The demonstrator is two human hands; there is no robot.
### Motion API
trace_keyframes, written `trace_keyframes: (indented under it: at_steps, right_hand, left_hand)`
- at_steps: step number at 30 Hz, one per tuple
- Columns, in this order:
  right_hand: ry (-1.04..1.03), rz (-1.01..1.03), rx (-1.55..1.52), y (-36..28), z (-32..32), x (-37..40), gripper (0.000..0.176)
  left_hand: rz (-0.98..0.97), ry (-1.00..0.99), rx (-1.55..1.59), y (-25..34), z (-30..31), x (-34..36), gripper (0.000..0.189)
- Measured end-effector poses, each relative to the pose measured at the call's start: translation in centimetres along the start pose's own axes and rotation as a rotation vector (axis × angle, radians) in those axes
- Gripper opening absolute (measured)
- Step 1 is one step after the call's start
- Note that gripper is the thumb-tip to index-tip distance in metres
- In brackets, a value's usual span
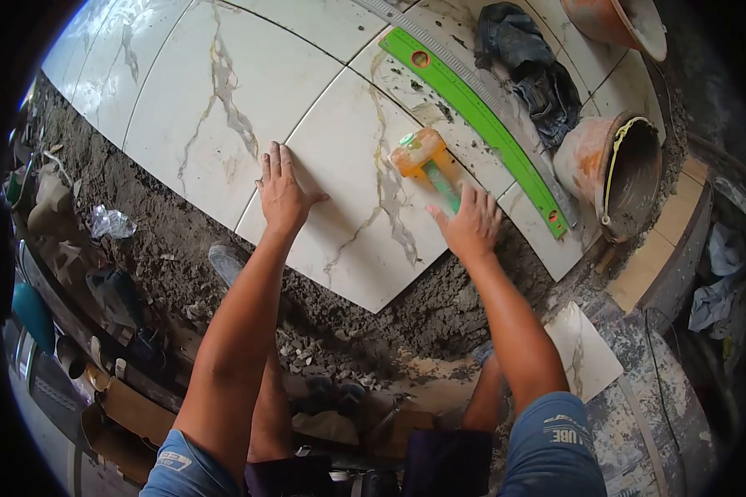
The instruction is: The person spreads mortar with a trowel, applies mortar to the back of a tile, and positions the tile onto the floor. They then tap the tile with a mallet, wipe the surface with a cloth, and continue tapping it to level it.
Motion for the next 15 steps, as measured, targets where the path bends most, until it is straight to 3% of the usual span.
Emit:
trace_keyframes:
  at_steps: [1,5,7,8,10,14,15]
  right_hand:
    - [-0.117,-0.015,0.002,0.4,-3.1,1.3,0.072]
    - [-0.266,0.041,-0.201,0.8,-6.9,0.9,0.063]
    - [-0.699,-0.293,-0.919,-0.9,-6.3,3.0,0.053]
    - [-0.699,-0.308,-0.918,-1.4,-6.1,3.9,0.053]
    - [-0.263,-0.087,-0.592,-1.8,-2.1,4.4,0.048]
    - [0.058,-0.007,-0.790,-1.1,-0.1,10.3,0.042]
    - [0.119,0.112,-0.783,-1.0,-1.1,11.2,0.041]
  left_hand:
    - [-0.004,-0.001,-0.005,0.1,0.1,0.1,0.118]
    - [-0.016,-0.006,-0.024,0.0,0.1,0.1,0.124]
    - [-0.023,-0.008,-0.018,0.2,-0.2,0.2,0.126]
    - [-0.020,-0.001,-0.021,0.1,-0.1,0.2,0.126]
    - [-0.044,-0.006,-0.017,0.2,-0.3,0.0,0.127]
    - [-0.056,0.015,-0.028,0.1,-0.4,0.1,0.126]
    - [-0.060,0.026,-0.028,-0.1,-0.4,0.2,0.126]
Point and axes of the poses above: each hand's wrist, its own x-axis away from the middle knuckle, its own z-axis out of the back of the hand, y = z × x, the point moved 8 cm from there along -x, towards the middle knuckle, and after that the axes turned 10 degrees about x, right-handed, at the moved point
